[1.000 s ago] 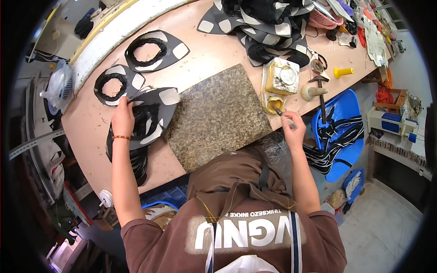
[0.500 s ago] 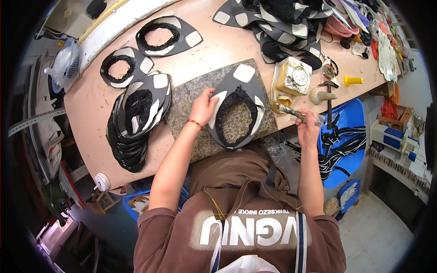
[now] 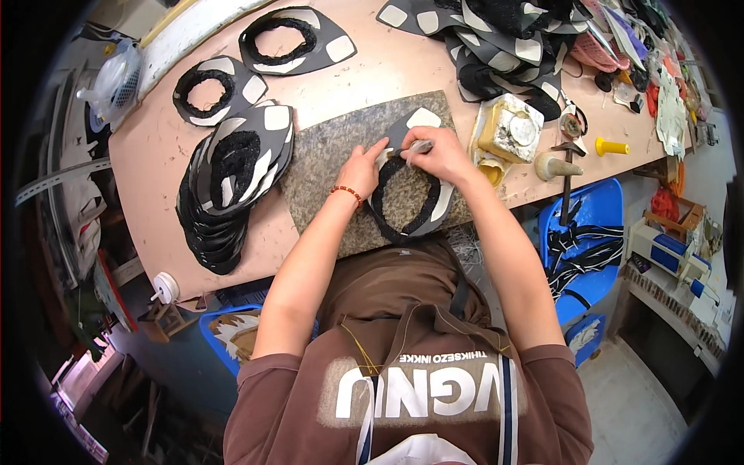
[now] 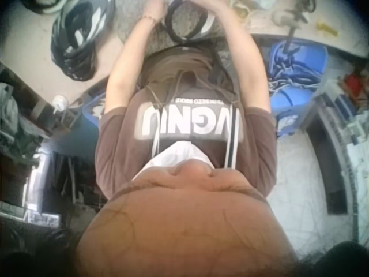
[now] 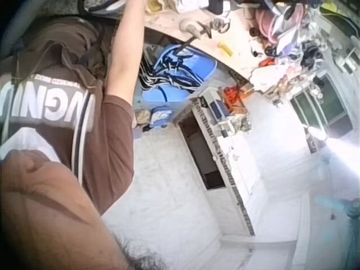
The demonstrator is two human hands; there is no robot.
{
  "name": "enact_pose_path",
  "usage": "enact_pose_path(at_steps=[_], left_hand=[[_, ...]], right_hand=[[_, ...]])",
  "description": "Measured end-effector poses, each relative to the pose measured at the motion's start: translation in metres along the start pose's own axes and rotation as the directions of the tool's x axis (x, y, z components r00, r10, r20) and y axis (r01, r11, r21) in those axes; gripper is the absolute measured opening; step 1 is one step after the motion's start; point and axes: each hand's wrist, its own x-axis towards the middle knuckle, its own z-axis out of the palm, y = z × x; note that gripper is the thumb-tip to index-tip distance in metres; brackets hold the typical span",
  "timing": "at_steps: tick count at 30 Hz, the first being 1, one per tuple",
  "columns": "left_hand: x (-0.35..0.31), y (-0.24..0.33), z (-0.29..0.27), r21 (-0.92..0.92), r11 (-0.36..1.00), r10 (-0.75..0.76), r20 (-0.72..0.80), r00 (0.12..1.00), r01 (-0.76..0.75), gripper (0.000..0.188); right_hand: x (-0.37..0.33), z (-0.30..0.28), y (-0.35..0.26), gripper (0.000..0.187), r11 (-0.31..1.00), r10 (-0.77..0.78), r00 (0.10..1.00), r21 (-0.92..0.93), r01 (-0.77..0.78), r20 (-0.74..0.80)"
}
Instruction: The recorder is applying glue to the edges and surfaces of black and white shoe upper components using a small brush.
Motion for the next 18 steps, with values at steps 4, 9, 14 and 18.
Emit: enact_pose_path(at_steps=[4, 9, 14, 18], left_hand=[[-0.002, 0.000, 0.003, 0.040, 0.999, -0.013, 0.003, 1.000, 0.013, 0.058], [-0.004, 0.008, -0.002, 0.019, 0.999, -0.051, 0.034, 0.998, 0.051, 0.056], [-0.004, 0.009, -0.004, 0.036, 0.999, -0.040, 0.045, 0.998, 0.038, 0.055], [-0.004, 0.010, -0.005, 0.034, 0.999, -0.033, 0.036, 0.999, 0.032, 0.054]], right_hand=[[-0.012, -0.025, 0.011, 0.013, 0.997, 0.033, 0.994, -0.067, -0.040, -0.103], [-0.050, -0.026, 0.022, 0.015, 0.992, -0.022, 0.984, -0.124, 0.000, -0.176], [-0.055, -0.007, 0.027, 0.014, 0.973, -0.225, 0.903, -0.127, 0.191, -0.365], [-0.069, -0.004, 0.038, 0.016, 0.937, -0.328, 0.911, -0.212, 0.279, -0.252]])
